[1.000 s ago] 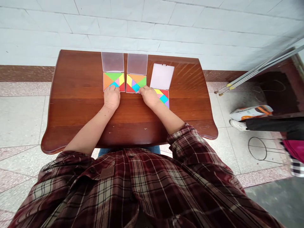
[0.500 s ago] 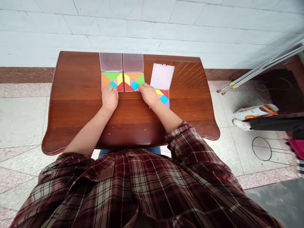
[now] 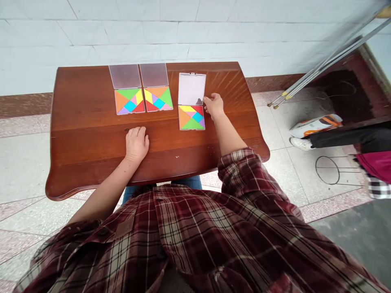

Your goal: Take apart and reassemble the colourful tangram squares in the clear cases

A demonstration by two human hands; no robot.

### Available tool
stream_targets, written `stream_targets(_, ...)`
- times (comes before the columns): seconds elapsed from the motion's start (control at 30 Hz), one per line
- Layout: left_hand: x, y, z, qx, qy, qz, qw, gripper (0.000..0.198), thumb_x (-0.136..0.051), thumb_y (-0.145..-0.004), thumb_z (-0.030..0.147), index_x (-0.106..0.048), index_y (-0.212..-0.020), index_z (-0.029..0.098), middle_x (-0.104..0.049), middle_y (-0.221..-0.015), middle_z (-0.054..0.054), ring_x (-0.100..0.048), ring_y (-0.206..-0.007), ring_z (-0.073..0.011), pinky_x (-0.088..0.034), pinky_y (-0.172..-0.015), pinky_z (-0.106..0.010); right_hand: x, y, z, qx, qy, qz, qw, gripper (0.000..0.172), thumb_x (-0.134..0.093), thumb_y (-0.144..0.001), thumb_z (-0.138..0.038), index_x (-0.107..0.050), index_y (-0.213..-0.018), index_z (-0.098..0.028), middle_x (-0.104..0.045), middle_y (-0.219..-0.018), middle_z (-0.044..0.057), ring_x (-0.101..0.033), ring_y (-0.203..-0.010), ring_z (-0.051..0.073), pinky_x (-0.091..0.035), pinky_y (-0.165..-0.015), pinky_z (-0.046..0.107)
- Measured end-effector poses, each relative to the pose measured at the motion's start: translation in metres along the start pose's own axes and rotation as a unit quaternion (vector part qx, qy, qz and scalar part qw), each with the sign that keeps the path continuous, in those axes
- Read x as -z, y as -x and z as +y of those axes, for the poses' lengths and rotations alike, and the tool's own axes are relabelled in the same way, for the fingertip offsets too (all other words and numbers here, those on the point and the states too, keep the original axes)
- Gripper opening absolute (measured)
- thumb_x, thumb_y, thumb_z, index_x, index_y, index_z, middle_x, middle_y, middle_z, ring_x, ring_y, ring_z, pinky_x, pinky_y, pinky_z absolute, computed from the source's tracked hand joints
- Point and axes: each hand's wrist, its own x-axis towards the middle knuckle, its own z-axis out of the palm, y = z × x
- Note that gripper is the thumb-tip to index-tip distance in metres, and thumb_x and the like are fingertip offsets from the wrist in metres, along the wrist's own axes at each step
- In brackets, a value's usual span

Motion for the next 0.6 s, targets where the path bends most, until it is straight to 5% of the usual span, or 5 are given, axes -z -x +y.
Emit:
stream_targets(0.07, 0.001, 0.009, 0.004, -0.003, 0.005, -0.004, 1.000, 0.037, -0.042, -0.089, 0.024, -0.060, -0.119, 0.011, -0.062, -0.120, -0.020, -0.055, -0.111, -0.0335, -0.043, -0.099, -0.049, -0.003, -0.011, -0.009, -0.042, -0.040, -0.027, 0.998, 0.005, -0.056, -0.094, -0.023, -0.053, -0.092, -0.020, -0.057, -0.082, 0.002, -0.048, -0.059, 0.009, -0.043, -0.055, 0.024)
stream_targets(0.23, 0.001, 0.017, 0.005, -0.004, 0.005, -0.006, 1.000, 0.035, -0.042, -0.089, 0.024, -0.062, -0.114, 0.012, -0.062, -0.121, -0.020, -0.054, -0.112, -0.0342, -0.042, -0.100, -0.051, -0.008, 0.002, -0.019, -0.040, -0.035, -0.063, 0.997, 0.023, -0.055, -0.093, -0.010, -0.050, -0.072, -0.018, -0.050, -0.060, -0.004, -0.037, -0.050, 0.004, -0.031, -0.046, 0.019)
stream_targets(0.43, -0.004, 0.010, -0.002, -0.007, 0.020, 0.011, 1.000, 0.034, -0.043, -0.087, 0.025, -0.061, -0.113, 0.012, -0.061, -0.120, -0.019, -0.053, -0.113, -0.0336, -0.040, -0.103, -0.050, -0.008, 0.057, -0.002, -0.049, -0.092, -0.051, 0.993, 0.026, -0.054, -0.091, -0.008, -0.046, -0.069, -0.019, -0.044, -0.052, -0.008, -0.034, -0.044, 0.004, -0.024, -0.040, 0.017)
stream_targets(0.6, -0.005, 0.013, -0.001, 0.001, 0.070, 0.043, 0.997, 0.031, -0.044, -0.088, 0.031, -0.061, -0.109, 0.017, -0.066, -0.115, -0.014, -0.056, -0.110, -0.0280, -0.041, -0.104, -0.045, -0.043, 0.104, -0.009, -0.040, -0.146, -0.100, 0.983, 0.020, -0.054, -0.089, -0.008, -0.049, -0.072, -0.018, -0.055, -0.063, -0.006, -0.037, -0.042, 0.002, -0.027, -0.039, 0.014)
